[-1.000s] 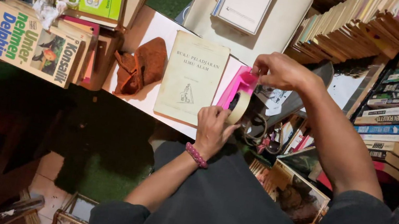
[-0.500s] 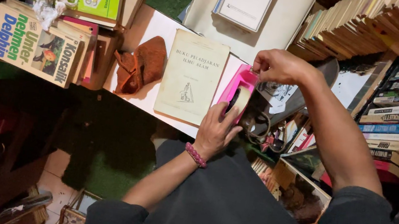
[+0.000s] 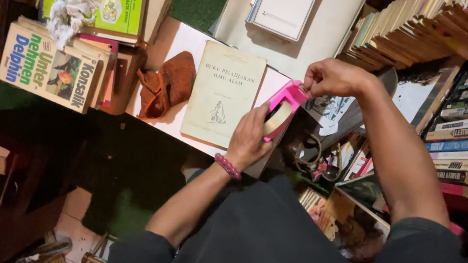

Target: Repairing a book by applying tape and smoothing it with a piece of cloth

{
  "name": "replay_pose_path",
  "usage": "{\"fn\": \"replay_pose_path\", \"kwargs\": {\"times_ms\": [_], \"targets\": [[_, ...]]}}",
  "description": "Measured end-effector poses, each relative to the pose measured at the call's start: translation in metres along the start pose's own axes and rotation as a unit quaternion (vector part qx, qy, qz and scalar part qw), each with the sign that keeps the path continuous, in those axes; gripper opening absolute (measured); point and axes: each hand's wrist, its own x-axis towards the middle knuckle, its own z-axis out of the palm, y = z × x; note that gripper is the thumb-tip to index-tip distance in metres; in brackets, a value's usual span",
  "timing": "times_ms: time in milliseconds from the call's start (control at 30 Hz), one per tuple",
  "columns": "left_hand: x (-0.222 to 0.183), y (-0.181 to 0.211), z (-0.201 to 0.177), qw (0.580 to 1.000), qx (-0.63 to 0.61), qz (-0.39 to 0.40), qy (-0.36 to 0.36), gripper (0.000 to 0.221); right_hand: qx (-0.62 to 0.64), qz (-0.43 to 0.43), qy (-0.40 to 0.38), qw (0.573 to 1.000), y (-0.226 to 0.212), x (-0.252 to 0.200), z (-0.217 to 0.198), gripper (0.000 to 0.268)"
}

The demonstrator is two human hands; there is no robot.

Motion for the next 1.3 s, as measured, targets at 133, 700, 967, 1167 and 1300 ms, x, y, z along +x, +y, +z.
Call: {"fn": "replay_pose_path", "kwargs": {"times_ms": [133, 700, 967, 1167, 1300], "targets": [[0.012, -0.011, -0.007, 0.992, -0.014, -0.001, -0.124, 0.107, 0.073, 0.004, 0.03, 0.997, 0.011, -0.025, 0.01, 0.031], [0.184, -0.064, 0.005, 0.749, 0.139, 0.416, -0.496, 0.097, 0.504, 0.063, 0.394, 0.766, -0.007, -0.091, 0.23, 0.034], [0.24, -0.088, 0.065, 0.606, 0.253, 0.704, -0.271, 0.035, 0.732, 0.052, 0.514, 0.444, -0.106, -0.029, 0.269, 0.052], [0.257, -0.104, 0.107, 0.57, 0.134, 0.701, -0.407, 0.043, 0.728, 0.029, 0.584, 0.357, -0.13, 0.004, 0.291, 0.047], [0.253, -0.093, 0.093, 0.576, 0.122, 0.694, -0.414, 0.045, 0.72, 0.022, 0.595, 0.357, -0.13, 0.009, 0.293, 0.046]]}}
